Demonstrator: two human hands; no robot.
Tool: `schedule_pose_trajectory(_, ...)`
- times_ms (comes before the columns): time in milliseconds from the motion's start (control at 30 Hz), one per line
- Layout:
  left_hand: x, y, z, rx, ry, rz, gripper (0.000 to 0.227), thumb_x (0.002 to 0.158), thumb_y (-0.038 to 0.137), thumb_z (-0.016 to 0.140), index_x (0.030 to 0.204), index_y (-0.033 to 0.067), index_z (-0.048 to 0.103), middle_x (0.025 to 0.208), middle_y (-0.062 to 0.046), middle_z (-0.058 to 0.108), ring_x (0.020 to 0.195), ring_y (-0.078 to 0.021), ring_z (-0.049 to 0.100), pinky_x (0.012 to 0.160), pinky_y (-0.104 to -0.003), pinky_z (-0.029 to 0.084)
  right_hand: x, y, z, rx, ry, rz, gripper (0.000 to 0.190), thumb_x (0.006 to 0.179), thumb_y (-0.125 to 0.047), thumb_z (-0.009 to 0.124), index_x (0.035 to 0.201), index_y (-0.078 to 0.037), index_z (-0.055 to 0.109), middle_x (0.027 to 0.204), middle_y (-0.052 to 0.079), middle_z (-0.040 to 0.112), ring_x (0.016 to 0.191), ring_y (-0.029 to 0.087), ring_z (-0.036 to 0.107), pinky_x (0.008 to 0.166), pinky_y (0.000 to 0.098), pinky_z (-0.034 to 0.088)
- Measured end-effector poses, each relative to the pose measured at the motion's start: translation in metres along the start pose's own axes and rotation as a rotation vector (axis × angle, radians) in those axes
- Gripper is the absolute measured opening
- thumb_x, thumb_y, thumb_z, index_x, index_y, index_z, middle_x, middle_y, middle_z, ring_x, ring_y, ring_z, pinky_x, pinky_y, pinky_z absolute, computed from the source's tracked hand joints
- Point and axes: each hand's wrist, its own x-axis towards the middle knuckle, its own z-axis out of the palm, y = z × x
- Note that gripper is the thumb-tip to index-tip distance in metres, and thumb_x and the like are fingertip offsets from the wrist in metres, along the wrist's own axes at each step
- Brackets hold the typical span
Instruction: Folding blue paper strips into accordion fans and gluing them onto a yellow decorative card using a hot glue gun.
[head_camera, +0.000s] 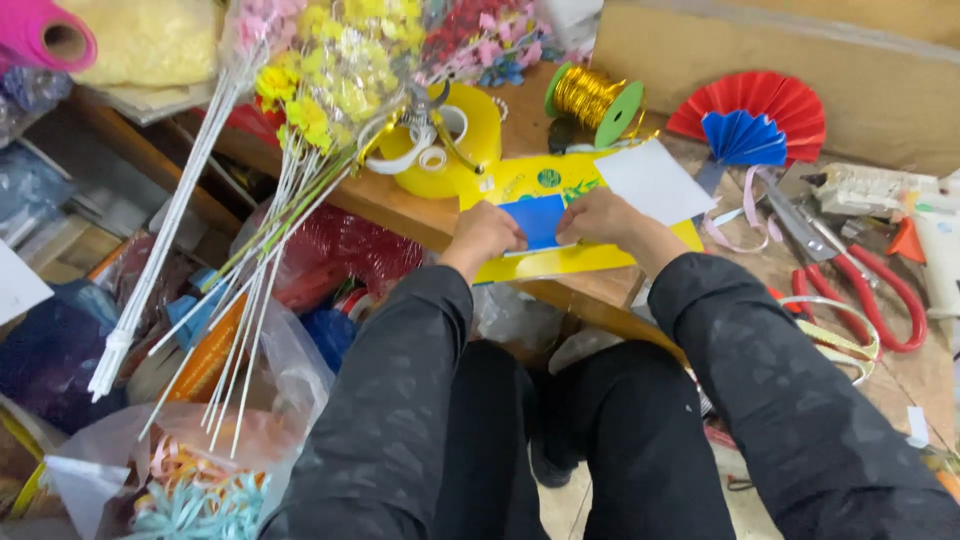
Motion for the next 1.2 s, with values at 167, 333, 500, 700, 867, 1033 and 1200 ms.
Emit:
schedule_pose_trajectory(167,-0.008,0.01,-0.009,-0.054,-0.004,-0.026,0.029,0.073,0.025,0.095,0.101,0.0232,0.086,0.11,-0.017,0.077,0.118,-0.04,0.07,0.101,-0.041,0.057,-0.011,-0.008,-0.002,0.023,-0.024,0.008,0.037,0.094,-0.016,0.078,0.128,-0.004,0.075,0.118,0.021,0.069,0.122,0.035,0.066,0.109,0.0471,0.048)
schedule_pose_trajectory(333,-0.009,0.004,-0.005,-0.078,-0.016,-0.043,0.032,0.07,0.027,0.095,0.101,0.0226,0.085,0.113,-0.018,0.077,0.121,-0.0394,0.069,0.099,-0.041,0.057,0.003,0.008,0.006,0.016,-0.016,-0.007,0.034,0.092,-0.021,0.08,0.123,-0.008,0.079,0.115,0.017,0.071,0.117,0.032,0.068,0.105,0.046,0.051)
schedule_pose_trajectory(500,-0.006,0.012,-0.004,-0.087,-0.02,-0.05,0.031,0.071,0.028,0.094,0.1,0.0232,0.085,0.115,-0.019,0.076,0.122,-0.0402,0.068,0.101,-0.04,0.057,0.003,0.012,0.0,-0.004,0.006,0.014,0.032,0.093,-0.022,0.08,0.123,-0.01,0.08,0.113,0.015,0.072,0.115,0.031,0.069,0.104,0.0454,0.052)
schedule_pose_trajectory(700,-0.013,0.006,-0.011,-0.11,-0.006,-0.055,0.033,0.07,0.026,0.094,0.101,0.0211,0.085,0.116,-0.02,0.076,0.123,-0.0407,0.068,0.101,-0.041,0.057,0.01,0.009,0.009,-0.022,0.013,0.022,0.033,0.093,-0.022,0.079,0.124,-0.009,0.08,0.115,0.016,0.073,0.117,0.033,0.068,0.104,0.0464,0.052)
schedule_pose_trajectory(867,-0.013,-0.005,-0.013,-0.086,0.018,-0.049,0.034,0.07,0.03,0.096,0.102,0.0219,0.086,0.113,-0.019,0.076,0.12,-0.0401,0.07,0.099,-0.039,0.057,0.018,0.005,0.014,-0.01,0.034,0.009,0.033,0.09,-0.023,0.08,0.121,-0.012,0.082,0.115,0.015,0.073,0.118,0.032,0.069,0.103,0.0453,0.052)
schedule_pose_trajectory(1033,-0.012,0.0,-0.01,-0.052,0.024,-0.059,0.032,0.072,0.029,0.094,0.101,0.0221,0.086,0.116,-0.021,0.076,0.121,-0.0409,0.069,0.099,-0.04,0.057,0.032,0.025,0.015,-0.008,0.013,-0.061,0.038,0.085,-0.029,0.082,0.121,-0.016,0.081,0.117,0.015,0.074,0.122,0.033,0.068,0.105,0.0462,0.052)
schedule_pose_trajectory(1200,0.015,0.003,0.006,-0.011,0.019,-0.02,0.032,0.072,0.036,0.093,0.101,0.0251,0.086,0.116,-0.018,0.076,0.122,-0.0407,0.068,0.101,-0.04,0.056,0.035,0.04,-0.001,-0.035,0.047,-0.074,0.037,0.084,-0.03,0.081,0.118,-0.015,0.083,0.119,0.018,0.074,0.122,0.037,0.067,0.103,0.0472,0.053)
